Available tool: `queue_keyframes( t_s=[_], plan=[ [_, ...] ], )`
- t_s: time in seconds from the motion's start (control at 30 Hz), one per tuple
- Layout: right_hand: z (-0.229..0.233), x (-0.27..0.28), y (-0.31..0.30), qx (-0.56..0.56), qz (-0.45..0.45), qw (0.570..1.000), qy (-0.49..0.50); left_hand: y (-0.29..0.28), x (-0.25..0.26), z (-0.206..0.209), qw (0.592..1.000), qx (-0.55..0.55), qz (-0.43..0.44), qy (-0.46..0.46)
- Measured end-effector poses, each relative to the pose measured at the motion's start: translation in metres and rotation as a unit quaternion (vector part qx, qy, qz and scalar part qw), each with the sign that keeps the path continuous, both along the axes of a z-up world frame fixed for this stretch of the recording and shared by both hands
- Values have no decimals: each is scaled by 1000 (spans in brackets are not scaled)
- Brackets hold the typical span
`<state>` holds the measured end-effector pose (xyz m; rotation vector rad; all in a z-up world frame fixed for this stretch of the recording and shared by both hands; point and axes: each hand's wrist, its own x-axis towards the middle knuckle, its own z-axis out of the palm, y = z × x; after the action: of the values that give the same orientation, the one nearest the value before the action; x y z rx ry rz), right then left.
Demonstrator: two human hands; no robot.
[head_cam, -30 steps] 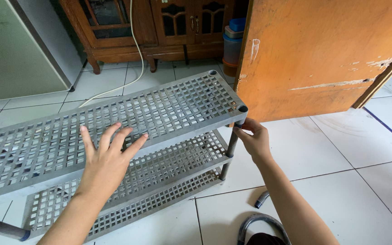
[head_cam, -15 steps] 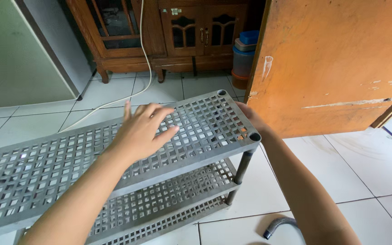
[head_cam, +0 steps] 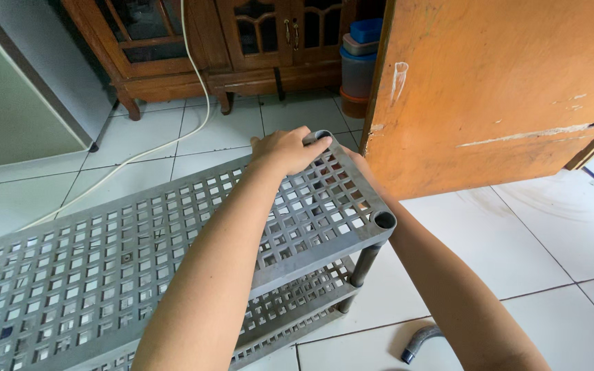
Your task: The person assembles a three-tier metal shelving unit by inserting vertical poles into the grid shelves and attaching curved handles to the top layer.
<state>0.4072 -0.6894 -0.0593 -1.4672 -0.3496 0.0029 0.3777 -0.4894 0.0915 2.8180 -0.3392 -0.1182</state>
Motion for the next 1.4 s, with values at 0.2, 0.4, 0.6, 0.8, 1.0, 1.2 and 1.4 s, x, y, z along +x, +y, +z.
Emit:
queue_keyframes(
  t_s=[0.2,0.4,0.6,0.8,1.0,1.2,1.4],
  plan=[
    [-2,0,3,-25,-45,998,44,0,-3,2,1000,-2,2,-7],
    [-2,-9,8,-41,-54,997,31,1,-2,4,1000,2,7,-2],
    [-6,-10,6,-36,-19,999,-33,2,-3,7,1000,1,4,25],
    [-8,-4,5,33,-26,997,57,2,-4,6,1000,5,6,13],
    [-16,6,2,-22,-42,998,29,1,-3,7,1000,8,4,15],
    [-20,2,-1,-15,-10,1000,-23,0,-4,7,1000,8,4,8],
    [-10,-10,5,20,-14,1000,7,3,-4,7,1000,-4,8,16]
  ],
)
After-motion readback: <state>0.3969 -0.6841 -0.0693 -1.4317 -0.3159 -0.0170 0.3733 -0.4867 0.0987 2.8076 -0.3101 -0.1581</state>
